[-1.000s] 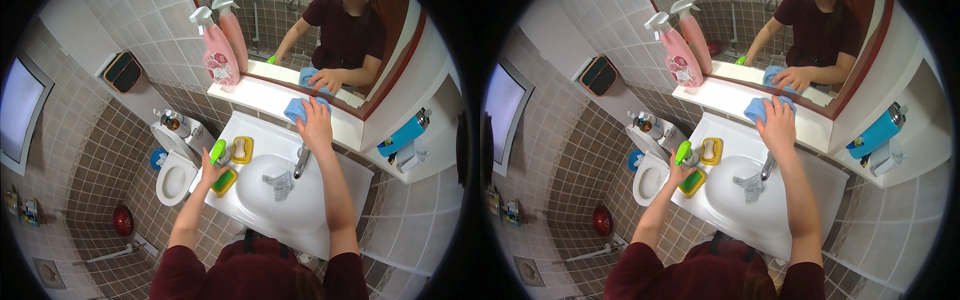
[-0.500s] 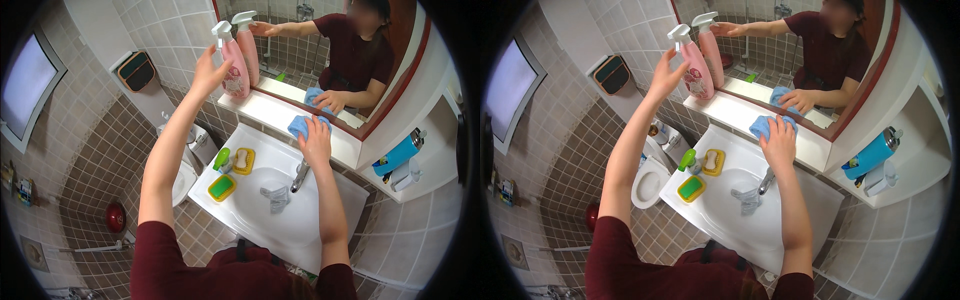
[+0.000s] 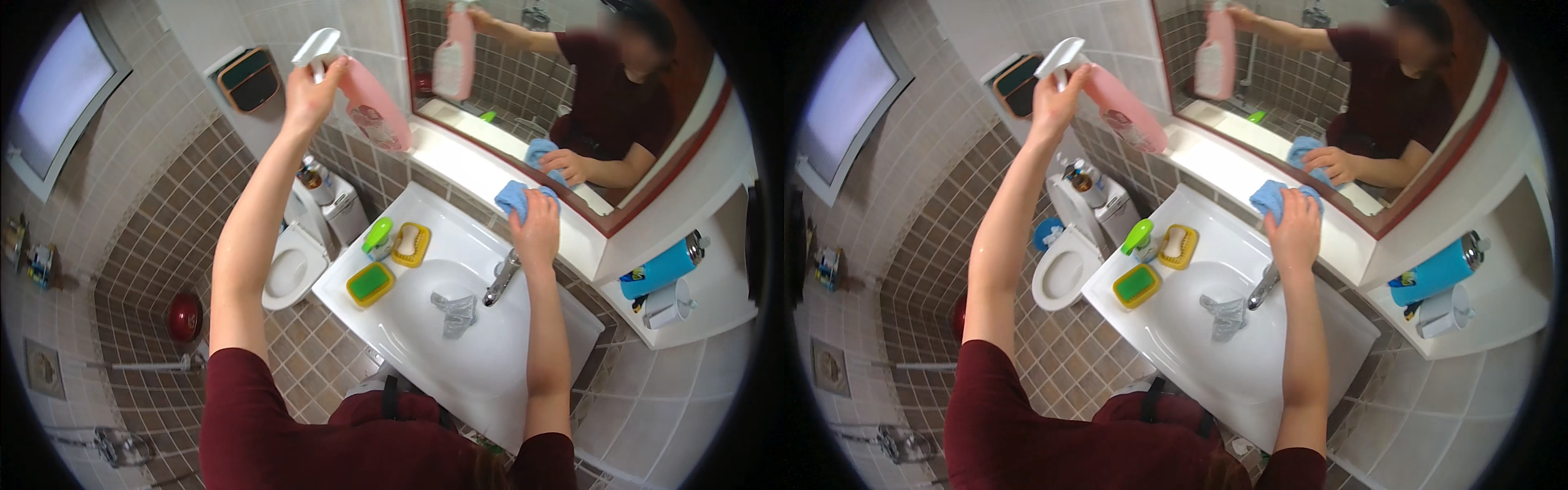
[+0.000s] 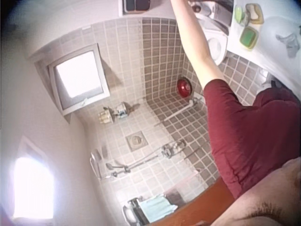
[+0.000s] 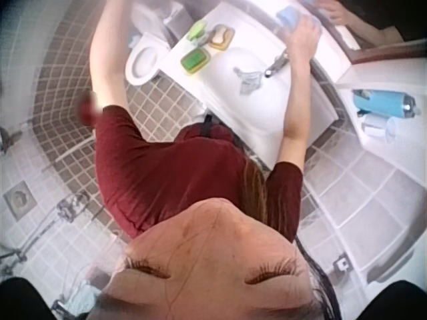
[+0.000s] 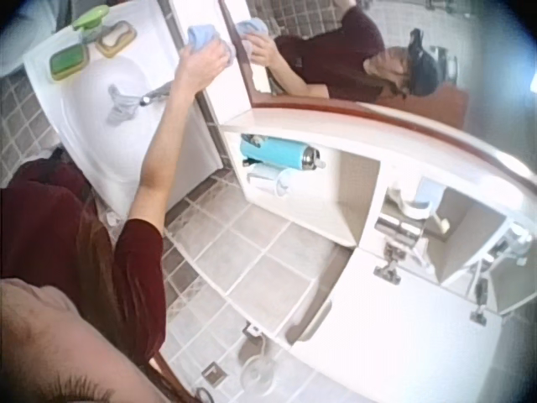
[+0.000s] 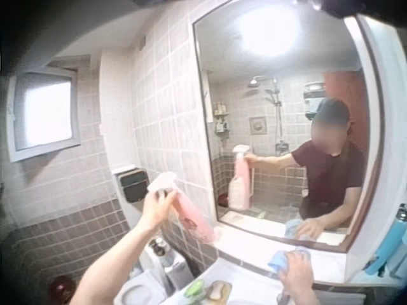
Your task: The person cleans a bathroom sink and vanity area. They wipe the sink basin, faucet, and surrounding counter with a blue cloth, then kneel to wipe the cabinet doors and lower surfaces.
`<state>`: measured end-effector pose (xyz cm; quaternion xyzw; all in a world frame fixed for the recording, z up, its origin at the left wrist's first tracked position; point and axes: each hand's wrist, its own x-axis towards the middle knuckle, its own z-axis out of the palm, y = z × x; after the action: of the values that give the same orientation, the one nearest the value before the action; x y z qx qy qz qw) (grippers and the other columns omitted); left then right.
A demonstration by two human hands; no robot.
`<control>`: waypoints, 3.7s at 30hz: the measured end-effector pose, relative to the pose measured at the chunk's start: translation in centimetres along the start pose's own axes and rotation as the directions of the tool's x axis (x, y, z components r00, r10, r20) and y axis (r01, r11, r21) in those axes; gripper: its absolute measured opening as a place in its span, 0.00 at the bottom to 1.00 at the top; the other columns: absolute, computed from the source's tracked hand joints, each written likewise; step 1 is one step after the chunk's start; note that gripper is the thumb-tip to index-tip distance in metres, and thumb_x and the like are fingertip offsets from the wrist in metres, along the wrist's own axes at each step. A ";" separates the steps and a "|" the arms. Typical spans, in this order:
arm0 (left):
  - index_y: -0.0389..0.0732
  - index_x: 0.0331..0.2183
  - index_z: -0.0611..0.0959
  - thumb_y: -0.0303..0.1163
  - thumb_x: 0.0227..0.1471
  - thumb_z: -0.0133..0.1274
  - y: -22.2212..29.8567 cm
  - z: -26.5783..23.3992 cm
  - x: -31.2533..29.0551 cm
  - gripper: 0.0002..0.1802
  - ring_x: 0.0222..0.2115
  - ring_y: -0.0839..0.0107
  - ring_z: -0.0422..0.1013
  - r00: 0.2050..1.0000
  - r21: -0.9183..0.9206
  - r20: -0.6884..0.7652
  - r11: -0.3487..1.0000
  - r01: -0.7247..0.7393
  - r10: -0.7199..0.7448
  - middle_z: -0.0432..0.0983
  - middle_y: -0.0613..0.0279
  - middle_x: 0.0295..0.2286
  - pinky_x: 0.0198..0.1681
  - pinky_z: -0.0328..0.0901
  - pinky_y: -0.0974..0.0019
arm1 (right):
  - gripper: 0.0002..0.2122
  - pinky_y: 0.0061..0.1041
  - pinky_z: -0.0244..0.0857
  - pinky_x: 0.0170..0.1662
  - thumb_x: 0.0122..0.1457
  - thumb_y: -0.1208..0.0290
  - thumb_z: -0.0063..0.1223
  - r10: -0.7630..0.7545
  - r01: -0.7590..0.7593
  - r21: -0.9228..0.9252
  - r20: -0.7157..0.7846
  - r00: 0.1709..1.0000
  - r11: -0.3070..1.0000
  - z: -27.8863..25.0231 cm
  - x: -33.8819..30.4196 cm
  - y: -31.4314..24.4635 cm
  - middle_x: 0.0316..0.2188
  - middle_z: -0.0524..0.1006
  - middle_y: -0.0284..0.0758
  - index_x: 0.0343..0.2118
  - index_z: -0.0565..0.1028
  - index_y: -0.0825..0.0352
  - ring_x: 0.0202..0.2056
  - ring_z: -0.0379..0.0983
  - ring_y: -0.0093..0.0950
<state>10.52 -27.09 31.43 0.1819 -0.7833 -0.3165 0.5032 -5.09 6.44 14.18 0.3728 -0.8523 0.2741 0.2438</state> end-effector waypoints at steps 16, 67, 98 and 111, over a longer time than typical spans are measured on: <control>0.41 0.55 0.63 0.32 0.46 0.58 -14.0 -25.5 -33.8 0.36 0.31 0.60 0.70 0.900 0.556 -0.274 0.708 0.435 -0.338 0.71 0.51 0.33 0.34 0.66 0.62 | 0.18 0.30 0.62 0.43 0.37 0.84 0.52 -0.080 -0.123 0.646 0.276 0.958 0.753 4.9 -15.5 -13.0 0.34 0.71 0.41 0.37 0.70 0.70 0.37 0.68 0.38; 0.33 0.46 0.71 0.39 0.54 0.50 -44.6 -15.8 -68.2 0.23 0.48 0.51 0.64 0.507 0.248 -0.092 0.473 0.845 -0.857 0.66 0.44 0.47 0.51 0.59 0.56 | 0.19 0.23 0.57 0.50 0.60 0.64 0.45 0.165 -0.919 0.110 0.969 0.184 0.379 35.3 -41.7 -32.6 0.44 0.70 0.40 0.50 0.62 0.71 0.45 0.65 0.26; 0.37 0.49 0.69 0.24 0.49 0.45 34.7 24.5 -0.2 0.23 0.57 0.48 0.47 0.641 -0.110 -0.436 0.669 -0.735 0.632 0.52 0.45 0.55 0.59 0.46 0.52 | 0.08 0.28 0.70 0.37 0.49 0.74 0.54 -0.120 0.326 0.396 -0.463 0.878 0.858 -25.2 3.0 -3.8 0.45 0.72 0.40 0.34 0.74 0.68 0.38 0.74 0.35; 0.36 0.54 0.66 0.35 0.48 0.46 28.8 20.7 15.8 0.30 0.56 0.55 0.56 0.426 0.302 -0.402 0.556 -0.774 0.811 0.61 0.48 0.54 0.60 0.48 0.54 | 0.04 0.25 0.70 0.32 0.48 0.78 0.52 -0.236 0.410 0.256 -0.514 0.825 0.876 -24.2 8.6 -0.1 0.37 0.75 0.39 0.28 0.74 0.68 0.31 0.75 0.33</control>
<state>-14.01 -9.05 55.55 -0.1149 -0.6277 0.0441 0.7687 -5.08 17.80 37.25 0.4742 -0.6272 0.4587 0.4138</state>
